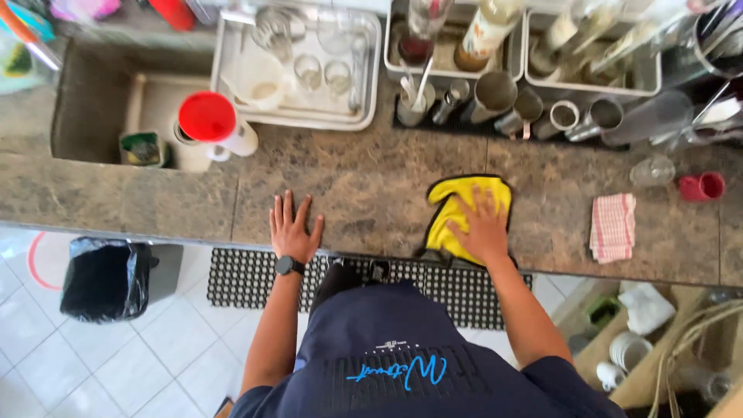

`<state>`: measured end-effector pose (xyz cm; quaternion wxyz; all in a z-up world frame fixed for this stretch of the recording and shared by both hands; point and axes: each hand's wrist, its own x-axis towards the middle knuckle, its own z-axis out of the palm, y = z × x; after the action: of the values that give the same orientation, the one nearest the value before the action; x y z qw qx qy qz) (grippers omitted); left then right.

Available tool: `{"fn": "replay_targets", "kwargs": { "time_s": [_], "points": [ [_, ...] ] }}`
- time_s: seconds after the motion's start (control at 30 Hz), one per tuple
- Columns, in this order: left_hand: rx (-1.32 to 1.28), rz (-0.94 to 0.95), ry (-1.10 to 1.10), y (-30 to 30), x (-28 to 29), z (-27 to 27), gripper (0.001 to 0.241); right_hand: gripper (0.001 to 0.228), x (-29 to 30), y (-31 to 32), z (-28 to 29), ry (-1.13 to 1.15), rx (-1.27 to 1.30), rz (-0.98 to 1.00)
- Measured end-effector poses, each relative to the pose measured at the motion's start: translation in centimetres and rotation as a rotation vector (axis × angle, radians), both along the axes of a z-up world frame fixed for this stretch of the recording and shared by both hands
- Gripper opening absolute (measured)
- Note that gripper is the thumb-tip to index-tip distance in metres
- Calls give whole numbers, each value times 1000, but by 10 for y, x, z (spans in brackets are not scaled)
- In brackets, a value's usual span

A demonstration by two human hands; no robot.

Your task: Cleaning a cafe counter using a yellow microfiber cloth.

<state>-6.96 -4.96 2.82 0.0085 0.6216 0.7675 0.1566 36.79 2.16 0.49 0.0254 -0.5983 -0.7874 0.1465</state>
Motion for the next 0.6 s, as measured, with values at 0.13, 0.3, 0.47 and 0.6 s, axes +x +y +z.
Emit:
{"fn": "replay_targets", "kwargs": {
  "time_s": [0.13,0.3,0.47,0.6],
  "points": [
    [-21,11,-4,1,-1,-2,57,77,-55,38,26,-89,4,-169],
    [-70,19,-16,0,0,0,59,72,-129,3,33,-5,91,190],
    [-117,24,-13,1,-3,-3,59,72,-83,-20,35,57,-27,187],
    [-145,24,-33,-1,-1,1,60,71,-35,9,0,-20,-51,-99]
  ]
}}
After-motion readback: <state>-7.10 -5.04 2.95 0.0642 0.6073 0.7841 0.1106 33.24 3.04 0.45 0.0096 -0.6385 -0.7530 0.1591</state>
